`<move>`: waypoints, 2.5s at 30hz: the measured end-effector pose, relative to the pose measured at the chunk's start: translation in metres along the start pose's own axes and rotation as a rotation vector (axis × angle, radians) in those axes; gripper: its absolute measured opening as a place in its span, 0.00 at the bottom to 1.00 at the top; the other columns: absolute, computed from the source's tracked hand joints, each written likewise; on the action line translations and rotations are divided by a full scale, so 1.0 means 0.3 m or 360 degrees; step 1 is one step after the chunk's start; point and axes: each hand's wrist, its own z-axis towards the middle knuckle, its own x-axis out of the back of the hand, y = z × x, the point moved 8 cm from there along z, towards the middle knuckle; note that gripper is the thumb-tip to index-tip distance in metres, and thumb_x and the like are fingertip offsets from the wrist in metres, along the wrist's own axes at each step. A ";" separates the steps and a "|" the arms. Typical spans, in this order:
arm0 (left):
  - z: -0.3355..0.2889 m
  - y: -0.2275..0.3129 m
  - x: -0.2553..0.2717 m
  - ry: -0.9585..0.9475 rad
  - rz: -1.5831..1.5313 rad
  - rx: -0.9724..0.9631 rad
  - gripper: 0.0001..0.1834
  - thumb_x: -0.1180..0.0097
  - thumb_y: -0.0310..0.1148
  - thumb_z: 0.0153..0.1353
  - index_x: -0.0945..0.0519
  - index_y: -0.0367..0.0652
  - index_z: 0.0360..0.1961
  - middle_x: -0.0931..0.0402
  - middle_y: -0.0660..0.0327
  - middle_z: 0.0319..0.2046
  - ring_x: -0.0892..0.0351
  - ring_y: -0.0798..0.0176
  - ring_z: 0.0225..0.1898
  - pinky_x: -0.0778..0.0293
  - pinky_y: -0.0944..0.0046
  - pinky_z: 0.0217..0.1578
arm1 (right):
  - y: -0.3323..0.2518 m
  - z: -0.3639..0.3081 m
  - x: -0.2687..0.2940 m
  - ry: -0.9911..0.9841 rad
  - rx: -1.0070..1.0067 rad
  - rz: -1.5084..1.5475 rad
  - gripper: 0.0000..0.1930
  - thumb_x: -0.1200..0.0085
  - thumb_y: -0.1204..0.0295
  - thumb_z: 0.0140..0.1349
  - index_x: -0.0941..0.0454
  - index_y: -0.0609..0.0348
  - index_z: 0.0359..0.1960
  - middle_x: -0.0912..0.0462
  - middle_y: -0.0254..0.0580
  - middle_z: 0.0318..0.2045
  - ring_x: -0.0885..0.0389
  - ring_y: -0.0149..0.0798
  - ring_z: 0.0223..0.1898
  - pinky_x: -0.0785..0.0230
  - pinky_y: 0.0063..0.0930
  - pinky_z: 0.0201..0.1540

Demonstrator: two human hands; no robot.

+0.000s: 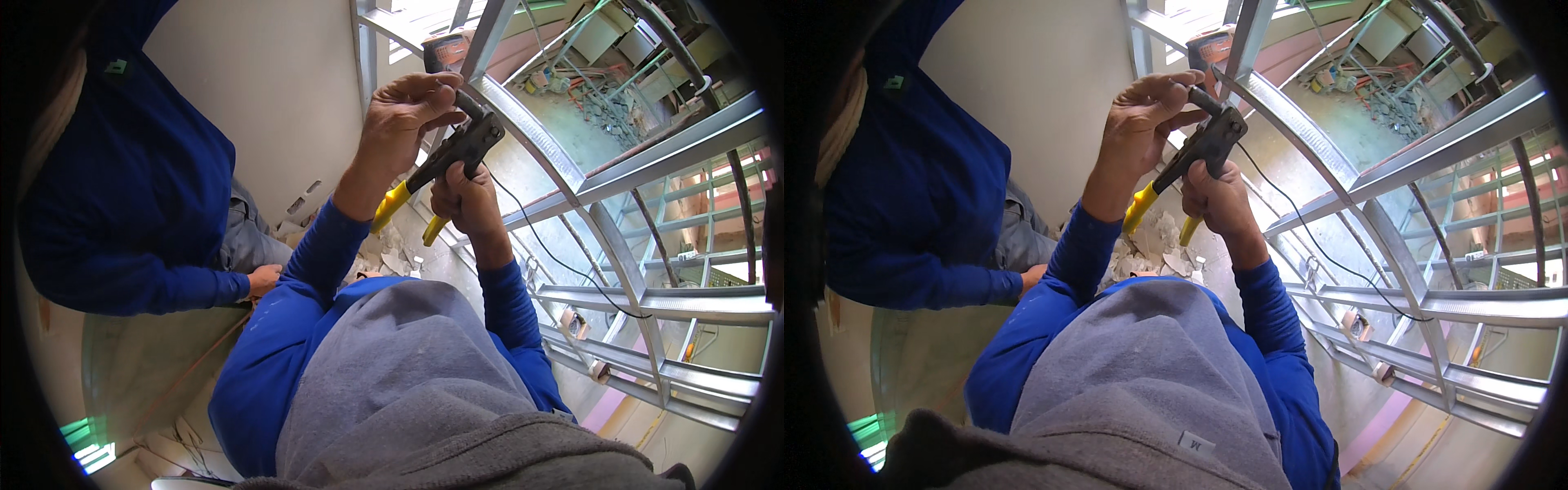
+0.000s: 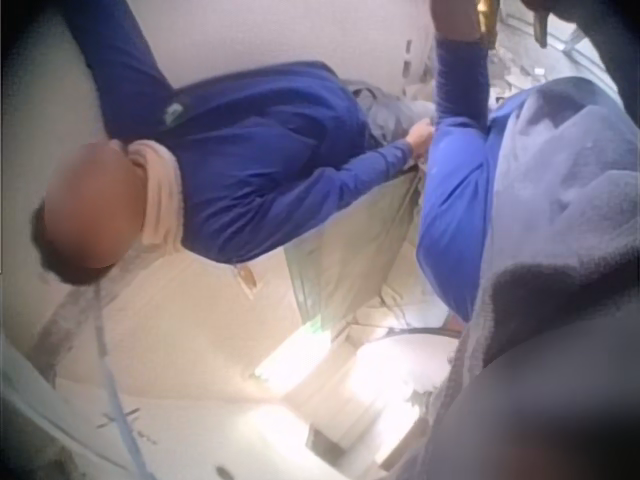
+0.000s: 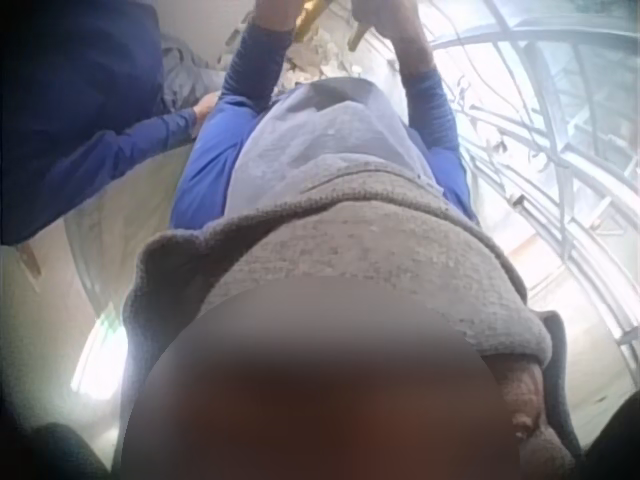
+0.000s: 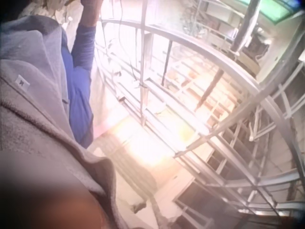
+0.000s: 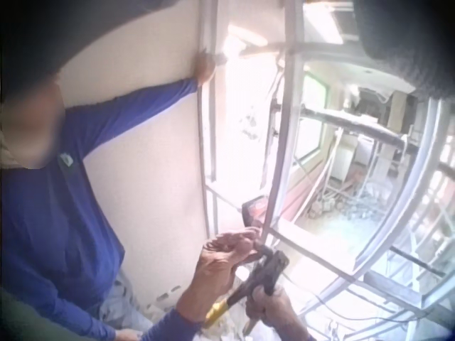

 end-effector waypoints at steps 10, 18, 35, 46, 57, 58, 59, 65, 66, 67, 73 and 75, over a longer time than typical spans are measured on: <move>-0.127 0.147 -0.076 -0.0634 0.1789 0.0274 0.18 0.33 0.31 0.65 0.22 0.37 0.53 0.27 0.66 0.28 0.27 0.72 0.32 0.29 0.68 0.34 | -0.283 0.083 0.008 -0.0118 0.0328 -0.0187 0.24 0.47 0.43 0.71 0.26 0.52 0.31 0.40 0.23 0.16 0.43 0.23 0.14 0.49 0.22 0.18; 0.039 0.338 -0.150 -0.0395 0.1768 -0.0461 0.17 0.38 0.40 0.71 0.18 0.34 0.48 0.27 0.67 0.24 0.32 0.74 0.24 0.35 0.70 0.26 | -0.563 0.097 -0.066 -0.0025 0.0511 -0.0643 0.15 0.44 0.57 0.74 0.22 0.57 0.43 0.31 0.28 0.22 0.36 0.24 0.17 0.43 0.22 0.21; 0.446 0.210 -0.397 -0.0111 0.1049 -0.0895 0.14 0.48 0.39 0.76 0.22 0.36 0.44 0.24 0.63 0.24 0.26 0.71 0.22 0.31 0.68 0.24 | -1.065 0.216 -0.325 0.0102 0.1056 -0.0959 0.18 0.40 0.65 0.71 0.23 0.70 0.51 0.14 0.48 0.45 0.14 0.43 0.47 0.20 0.43 0.56; 0.787 0.253 -0.556 0.0055 0.0813 -0.0604 0.17 0.54 0.43 0.79 0.25 0.38 0.49 0.23 0.61 0.27 0.23 0.69 0.22 0.25 0.67 0.23 | -1.417 0.451 -0.439 0.0421 0.0787 -0.1585 0.19 0.39 0.59 0.70 0.21 0.66 0.45 0.15 0.45 0.37 0.13 0.40 0.41 0.16 0.38 0.48; 0.883 0.143 -0.653 -0.0147 0.0149 -0.0373 0.10 0.54 0.35 0.76 0.23 0.43 0.47 0.21 0.58 0.32 0.18 0.61 0.27 0.19 0.59 0.26 | -1.506 0.487 -0.545 0.1020 0.0741 -0.3257 0.33 0.50 0.44 0.73 0.20 0.72 0.32 0.16 0.57 0.29 0.13 0.52 0.35 0.19 0.40 0.45; 0.903 0.128 -0.678 -0.0212 0.0021 -0.0372 0.09 0.54 0.33 0.76 0.23 0.43 0.46 0.20 0.58 0.32 0.18 0.61 0.28 0.19 0.58 0.27 | -1.501 0.506 -0.572 0.0943 0.0758 -0.3573 0.35 0.52 0.43 0.74 0.19 0.72 0.32 0.16 0.60 0.28 0.13 0.54 0.36 0.20 0.41 0.45; 0.924 0.093 -0.690 -0.0087 -0.0191 -0.0285 0.12 0.58 0.26 0.69 0.20 0.41 0.37 0.21 0.58 0.28 0.20 0.59 0.24 0.24 0.57 0.23 | -1.484 0.547 -0.604 0.0816 0.0805 -0.3847 0.36 0.54 0.41 0.73 0.18 0.71 0.33 0.15 0.63 0.31 0.13 0.57 0.37 0.20 0.43 0.45; 0.928 0.036 -0.810 -0.0074 -0.0590 -0.0110 0.12 0.53 0.35 0.73 0.20 0.40 0.43 0.18 0.60 0.33 0.20 0.65 0.29 0.26 0.60 0.28 | -1.540 0.615 -0.599 0.1212 0.0958 -0.4085 0.34 0.48 0.43 0.68 0.16 0.71 0.46 0.14 0.67 0.42 0.16 0.64 0.52 0.24 0.50 0.58; 0.903 0.064 -0.832 -0.0299 -0.0617 -0.0177 0.15 0.54 0.41 0.76 0.21 0.41 0.45 0.18 0.61 0.33 0.19 0.65 0.30 0.26 0.61 0.28 | -1.548 0.615 -0.603 0.1220 0.0998 -0.4037 0.34 0.47 0.43 0.68 0.16 0.71 0.45 0.14 0.68 0.43 0.16 0.64 0.52 0.24 0.50 0.57; 0.872 0.097 -0.848 -0.0507 -0.0712 -0.0252 0.17 0.55 0.43 0.77 0.21 0.41 0.46 0.18 0.62 0.34 0.19 0.65 0.31 0.25 0.61 0.29 | -1.554 0.606 -0.588 0.1297 0.0905 -0.4005 0.33 0.46 0.43 0.68 0.16 0.71 0.44 0.15 0.68 0.43 0.16 0.64 0.52 0.24 0.50 0.56; 0.735 0.131 -0.816 -0.0758 -0.0911 -0.0337 0.18 0.48 0.46 0.76 0.21 0.42 0.49 0.20 0.67 0.38 0.21 0.73 0.38 0.27 0.68 0.37 | -1.517 0.542 -0.616 0.1547 0.0601 -0.3812 0.30 0.41 0.46 0.66 0.16 0.65 0.51 0.15 0.62 0.51 0.17 0.59 0.56 0.24 0.48 0.58; 0.738 0.135 -0.802 -0.0755 -0.0619 -0.0474 0.18 0.47 0.47 0.76 0.23 0.42 0.52 0.20 0.66 0.39 0.21 0.73 0.37 0.26 0.69 0.38 | -1.498 0.529 -0.624 0.1603 0.0561 -0.3755 0.32 0.39 0.44 0.64 0.16 0.65 0.50 0.15 0.61 0.50 0.16 0.59 0.56 0.22 0.48 0.56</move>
